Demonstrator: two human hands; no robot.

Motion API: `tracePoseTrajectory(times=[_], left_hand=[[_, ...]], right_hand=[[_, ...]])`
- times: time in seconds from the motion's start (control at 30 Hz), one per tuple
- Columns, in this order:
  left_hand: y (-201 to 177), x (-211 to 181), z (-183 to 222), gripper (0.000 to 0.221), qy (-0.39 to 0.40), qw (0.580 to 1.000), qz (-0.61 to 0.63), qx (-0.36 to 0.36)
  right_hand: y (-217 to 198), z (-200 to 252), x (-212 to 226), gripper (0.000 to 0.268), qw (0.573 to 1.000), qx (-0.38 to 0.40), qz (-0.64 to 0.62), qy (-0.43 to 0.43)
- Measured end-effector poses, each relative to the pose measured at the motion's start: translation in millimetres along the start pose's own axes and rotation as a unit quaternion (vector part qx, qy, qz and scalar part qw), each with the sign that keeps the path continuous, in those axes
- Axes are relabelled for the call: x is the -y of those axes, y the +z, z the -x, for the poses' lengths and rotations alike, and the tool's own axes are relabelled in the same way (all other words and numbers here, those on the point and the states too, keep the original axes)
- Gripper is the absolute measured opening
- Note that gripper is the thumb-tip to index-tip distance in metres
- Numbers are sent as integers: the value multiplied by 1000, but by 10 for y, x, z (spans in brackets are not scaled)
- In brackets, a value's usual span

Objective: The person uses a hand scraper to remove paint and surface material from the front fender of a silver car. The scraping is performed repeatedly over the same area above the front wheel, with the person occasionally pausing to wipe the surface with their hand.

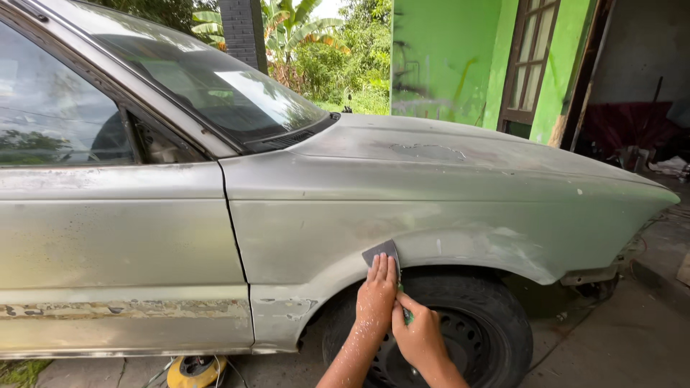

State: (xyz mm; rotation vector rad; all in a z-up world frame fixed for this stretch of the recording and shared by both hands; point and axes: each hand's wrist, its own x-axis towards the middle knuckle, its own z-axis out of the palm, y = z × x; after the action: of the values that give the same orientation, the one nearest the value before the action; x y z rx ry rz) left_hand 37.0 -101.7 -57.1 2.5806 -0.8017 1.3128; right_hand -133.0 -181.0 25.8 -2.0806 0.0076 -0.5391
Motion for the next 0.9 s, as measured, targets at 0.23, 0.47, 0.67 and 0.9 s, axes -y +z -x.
tracePoseTrajectory(times=[0.23, 0.47, 0.67, 0.9], left_hand=[[-258, -17, -55, 76, -41, 995, 59, 67], [-57, 48, 12, 74, -10, 999, 24, -22], [-142, -46, 11, 75, -12, 1000, 22, 5], [-92, -120, -88, 78, -40, 996, 74, 3]], right_hand=[[41, -11, 14, 43, 1000, -6, -4, 16], [326, -87, -315, 41, 995, -70, -45, -46], [48, 33, -53, 41, 999, -35, -3, -9], [34, -68, -125, 40, 998, -58, 1, -17]])
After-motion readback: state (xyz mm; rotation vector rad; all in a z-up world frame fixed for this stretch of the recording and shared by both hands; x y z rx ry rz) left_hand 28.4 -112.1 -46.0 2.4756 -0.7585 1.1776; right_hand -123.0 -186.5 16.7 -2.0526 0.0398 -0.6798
